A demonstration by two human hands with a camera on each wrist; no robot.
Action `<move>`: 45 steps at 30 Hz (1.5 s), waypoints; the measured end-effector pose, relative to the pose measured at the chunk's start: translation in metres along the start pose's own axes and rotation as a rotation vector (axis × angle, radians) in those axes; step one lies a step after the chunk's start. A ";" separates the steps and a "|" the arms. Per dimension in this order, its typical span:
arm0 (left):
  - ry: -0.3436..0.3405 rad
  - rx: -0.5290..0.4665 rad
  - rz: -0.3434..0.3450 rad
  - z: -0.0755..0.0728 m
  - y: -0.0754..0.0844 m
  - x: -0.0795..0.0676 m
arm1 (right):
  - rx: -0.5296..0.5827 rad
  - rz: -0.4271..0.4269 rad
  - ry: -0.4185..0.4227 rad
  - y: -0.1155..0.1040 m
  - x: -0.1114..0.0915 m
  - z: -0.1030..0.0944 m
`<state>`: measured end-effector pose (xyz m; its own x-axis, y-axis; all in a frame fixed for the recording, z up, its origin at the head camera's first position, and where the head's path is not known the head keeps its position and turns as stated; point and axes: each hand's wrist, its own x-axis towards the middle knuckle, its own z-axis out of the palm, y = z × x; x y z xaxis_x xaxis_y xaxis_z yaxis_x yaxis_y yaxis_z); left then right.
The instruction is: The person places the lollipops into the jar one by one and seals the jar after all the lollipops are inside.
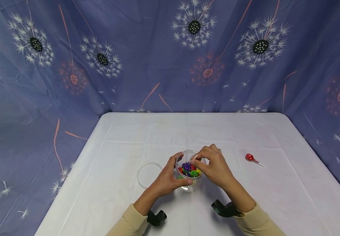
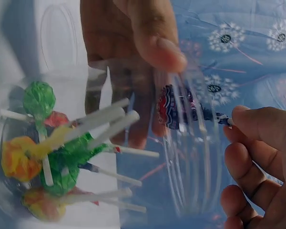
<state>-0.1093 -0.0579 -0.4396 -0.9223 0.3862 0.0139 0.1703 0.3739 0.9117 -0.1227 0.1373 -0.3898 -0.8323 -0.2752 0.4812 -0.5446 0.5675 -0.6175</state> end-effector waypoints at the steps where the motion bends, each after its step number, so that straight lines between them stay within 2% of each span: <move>1: -0.001 0.000 0.001 0.000 0.000 0.000 | -0.004 -0.003 -0.006 -0.001 0.001 0.002; 7: 0.005 0.013 0.012 -0.001 -0.002 -0.001 | -0.079 -0.056 -0.028 -0.004 0.003 0.013; 15: 0.004 0.009 0.019 -0.002 -0.002 -0.001 | -0.193 -0.150 0.004 -0.004 0.002 0.024; 20: 0.003 0.014 0.017 -0.002 -0.001 -0.001 | -0.231 -0.159 0.005 -0.005 0.002 0.025; 32: 0.008 0.017 0.007 -0.002 -0.002 0.000 | -0.204 -0.148 0.047 -0.002 0.002 0.015; 37: 0.011 0.011 -0.006 -0.001 0.000 0.000 | -0.172 -0.105 0.069 0.001 0.002 0.002; 45: 0.016 0.021 0.011 0.001 -0.001 0.000 | -0.162 -0.010 0.113 0.015 0.000 -0.019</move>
<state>-0.1095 -0.0575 -0.4411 -0.9257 0.3771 0.0306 0.1876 0.3871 0.9027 -0.1293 0.1607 -0.3873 -0.8052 -0.1972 0.5593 -0.5212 0.6854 -0.5085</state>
